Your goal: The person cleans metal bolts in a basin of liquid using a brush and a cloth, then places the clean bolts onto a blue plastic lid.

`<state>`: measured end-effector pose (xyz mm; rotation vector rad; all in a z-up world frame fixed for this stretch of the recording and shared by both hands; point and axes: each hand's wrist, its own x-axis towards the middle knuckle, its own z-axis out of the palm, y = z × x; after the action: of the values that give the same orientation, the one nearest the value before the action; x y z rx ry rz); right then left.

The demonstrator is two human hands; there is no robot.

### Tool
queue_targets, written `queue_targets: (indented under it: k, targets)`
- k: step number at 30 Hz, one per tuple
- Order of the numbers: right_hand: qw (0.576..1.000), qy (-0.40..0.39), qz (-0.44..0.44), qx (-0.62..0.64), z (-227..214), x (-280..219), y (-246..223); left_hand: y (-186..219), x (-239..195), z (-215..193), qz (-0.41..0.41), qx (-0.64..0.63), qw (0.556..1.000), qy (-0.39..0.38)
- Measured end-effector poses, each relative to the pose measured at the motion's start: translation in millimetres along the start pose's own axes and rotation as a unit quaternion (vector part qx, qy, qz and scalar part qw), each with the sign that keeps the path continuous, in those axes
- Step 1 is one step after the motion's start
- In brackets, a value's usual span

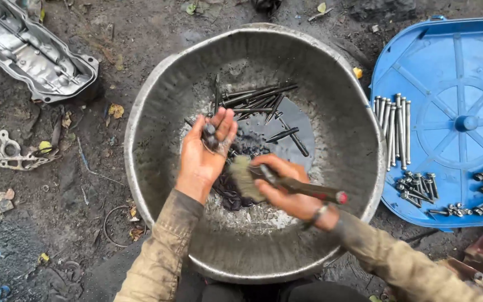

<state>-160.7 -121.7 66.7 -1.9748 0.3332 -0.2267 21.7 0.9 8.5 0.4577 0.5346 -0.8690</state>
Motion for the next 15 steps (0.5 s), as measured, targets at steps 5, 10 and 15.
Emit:
queue_targets:
  k: [5, 10, 15]
  targets:
    - [0.964, -0.069, 0.063, -0.248, -33.0, -4.0, 58.2, 7.2, -14.7, 8.2, -0.003, 0.016, 0.999, -0.042]
    - [0.984, -0.088, 0.062, -0.145, -20.4, 3.5, 46.9, 1.2, -22.3, 24.6, -0.017, 0.069, 0.997, -0.042]
    - [0.988, 0.136, -0.018, 0.074, -23.0, 12.0, -25.8, -19.2, -11.5, 3.1, 0.03, 0.125, 0.992, -0.001]
